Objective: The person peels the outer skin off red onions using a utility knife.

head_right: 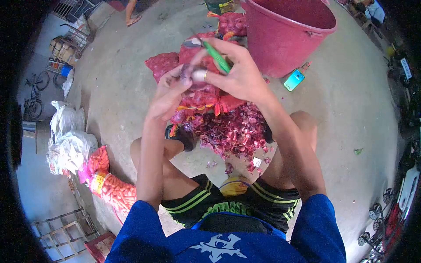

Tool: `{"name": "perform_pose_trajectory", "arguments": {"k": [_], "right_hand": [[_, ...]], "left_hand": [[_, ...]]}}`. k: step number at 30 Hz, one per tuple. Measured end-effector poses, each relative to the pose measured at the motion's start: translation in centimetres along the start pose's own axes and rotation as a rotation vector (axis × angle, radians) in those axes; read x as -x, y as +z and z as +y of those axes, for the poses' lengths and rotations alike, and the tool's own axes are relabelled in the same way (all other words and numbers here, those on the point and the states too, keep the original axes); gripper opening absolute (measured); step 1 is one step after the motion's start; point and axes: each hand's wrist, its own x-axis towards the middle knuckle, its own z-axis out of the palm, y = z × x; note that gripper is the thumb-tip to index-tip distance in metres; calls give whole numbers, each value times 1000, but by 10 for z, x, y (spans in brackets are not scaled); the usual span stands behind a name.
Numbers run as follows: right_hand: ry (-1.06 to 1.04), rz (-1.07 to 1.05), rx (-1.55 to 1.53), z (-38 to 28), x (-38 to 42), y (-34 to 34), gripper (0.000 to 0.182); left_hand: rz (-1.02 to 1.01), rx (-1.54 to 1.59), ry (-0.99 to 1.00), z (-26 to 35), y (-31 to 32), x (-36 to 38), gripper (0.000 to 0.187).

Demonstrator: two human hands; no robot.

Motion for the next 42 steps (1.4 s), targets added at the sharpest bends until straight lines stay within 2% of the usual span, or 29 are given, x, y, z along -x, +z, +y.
{"name": "perform_pose_trajectory", "arguments": {"k": [1,3,4,6,8,11,13,14,16,17,18,20,21,22,24,28,30,32,34,38,40,41,42], "right_hand": [[57,-29,-60,-2,0,-2,63],[177,74,-26,7,-1,-4,63],[181,78,-21,10,0,-3,63],[236,277,8,19,-1,2,60],[218,304,-9,35,-2,8,60],[273,337,-85,49,-3,10,57],[426,352,472,60,-3,1,52],[430,362,474,66,-3,-3,52],[324,293,521,62,-11,-10,48],[381,155,601,55,-5,-16,49],[373,141,593,55,1,-16,49],[239,15,823,59,12,-17,52],[318,-52,811,50,14,-19,52],[311,-56,812,47,12,-20,52],[175,-109,689,41,12,-23,47],[293,-27,520,8,7,-10,36],[153,-18,444,3,7,-7,39],[133,-8,436,18,9,-3,44],[-59,-3,471,22,9,0,41],[-17,-55,605,14,11,-4,38],[252,-71,564,-2,8,-1,38],[252,-70,564,5,8,2,38],[89,6,519,11,7,7,37]], "left_hand": [[-16,-21,10,-2,3,1,53],[-13,-18,3,-3,6,1,52],[-5,-19,-1,-3,8,0,51],[-2,11,-8,-3,9,-4,51],[57,-124,73,-4,7,-5,52],[70,-126,114,-2,8,-4,54],[33,-80,116,4,3,4,54],[-12,-32,120,6,3,7,56],[0,26,102,19,9,9,58],[35,82,90,24,7,12,60],[53,81,97,20,2,10,60],[80,196,129,11,-10,3,63],[98,249,120,13,-11,4,66],[102,251,127,14,-11,4,66],[88,208,183,13,-9,6,70],[119,213,190,11,-6,4,72],[206,147,213,11,-4,1,69],[210,151,216,8,-6,-1,67],[218,81,256,8,-6,-3,69],[237,3,281,7,-1,-5,70],[253,-10,295,10,3,-4,69],[252,-11,295,10,4,-4,69],[255,-40,323,10,6,-5,69]]}}
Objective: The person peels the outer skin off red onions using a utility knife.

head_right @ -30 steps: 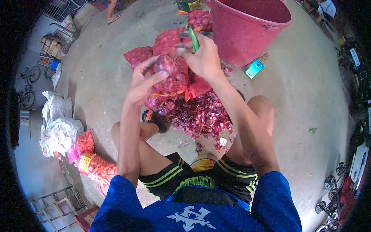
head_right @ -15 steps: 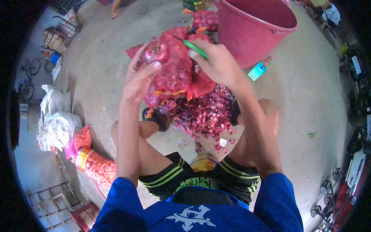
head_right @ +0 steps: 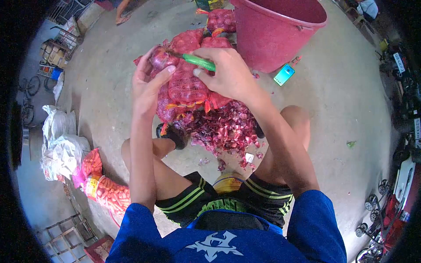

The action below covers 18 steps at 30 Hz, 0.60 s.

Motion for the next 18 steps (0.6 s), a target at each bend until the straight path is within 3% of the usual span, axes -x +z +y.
{"name": "perform_pose_trajectory", "arguments": {"k": [1,4,8,13,16,18], "right_hand": [[-138,111,-50,3,-1,5,37],[-39,-34,-28,-9,2,-1,36],[-70,-50,-120,-7,0,5,39],[-220,121,-114,-2,-2,15,46],[-34,-67,-52,-15,3,2,49],[-35,-56,-32,-17,4,3,50]], "left_hand": [[1,-24,33,-1,1,0,68],[44,-145,58,-2,1,-2,69],[90,-151,104,1,1,-2,69],[111,-133,198,4,-1,-4,66],[96,-131,238,6,0,-3,66],[91,-104,237,9,2,-1,66]]}}
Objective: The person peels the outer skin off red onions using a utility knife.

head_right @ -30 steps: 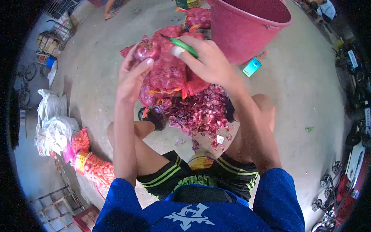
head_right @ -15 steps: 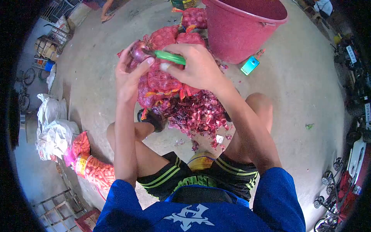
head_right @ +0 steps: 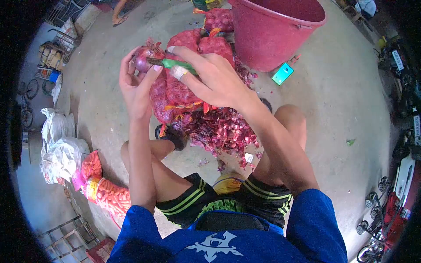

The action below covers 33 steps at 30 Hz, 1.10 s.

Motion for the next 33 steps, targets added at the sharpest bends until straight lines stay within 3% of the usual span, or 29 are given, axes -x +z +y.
{"name": "perform_pose_trajectory", "arguments": {"k": [8,14,18,27,33], "right_hand": [[13,-33,-52,2,-3,0,51],[-93,7,-87,3,-6,5,54],[-38,22,-101,0,-6,1,59],[-65,27,-27,5,-4,3,63],[-62,41,111,6,-5,10,63]], "left_hand": [[-35,30,21,4,-1,1,67],[-34,45,48,7,-4,0,71],[-47,82,28,7,-4,-1,70],[-85,99,58,5,-9,0,68],[-120,133,-27,1,-18,0,63]]}}
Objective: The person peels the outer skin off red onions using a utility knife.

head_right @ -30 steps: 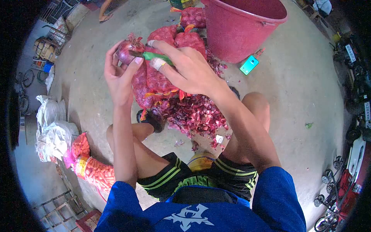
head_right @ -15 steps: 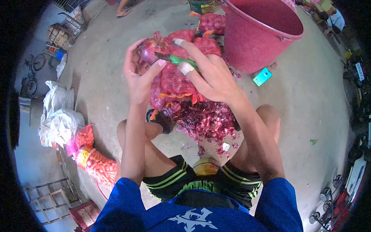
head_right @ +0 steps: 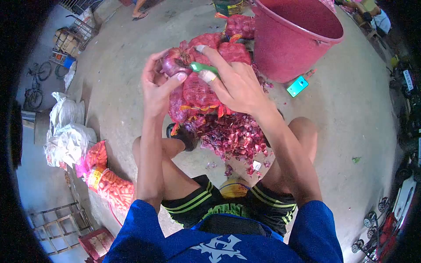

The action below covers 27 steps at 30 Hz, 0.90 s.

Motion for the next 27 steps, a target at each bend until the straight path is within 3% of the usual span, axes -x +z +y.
{"name": "perform_pose_trajectory", "arguments": {"k": [9,11,15,17,22,27], "right_hand": [[-16,-55,-58,1,2,-5,58],[-118,68,-35,4,5,3,57],[-28,-11,-109,-6,2,-1,56],[87,-101,-103,-8,5,-4,55],[-47,-11,-64,1,0,3,56],[-27,-22,-73,-1,-5,-2,55]], "left_hand": [[-57,-15,29,2,-3,5,63],[68,-150,76,5,4,8,65],[143,-256,107,7,8,7,67],[123,-192,130,3,7,6,67],[93,-124,87,0,1,5,66],[33,-82,52,-7,-9,2,65]]}}
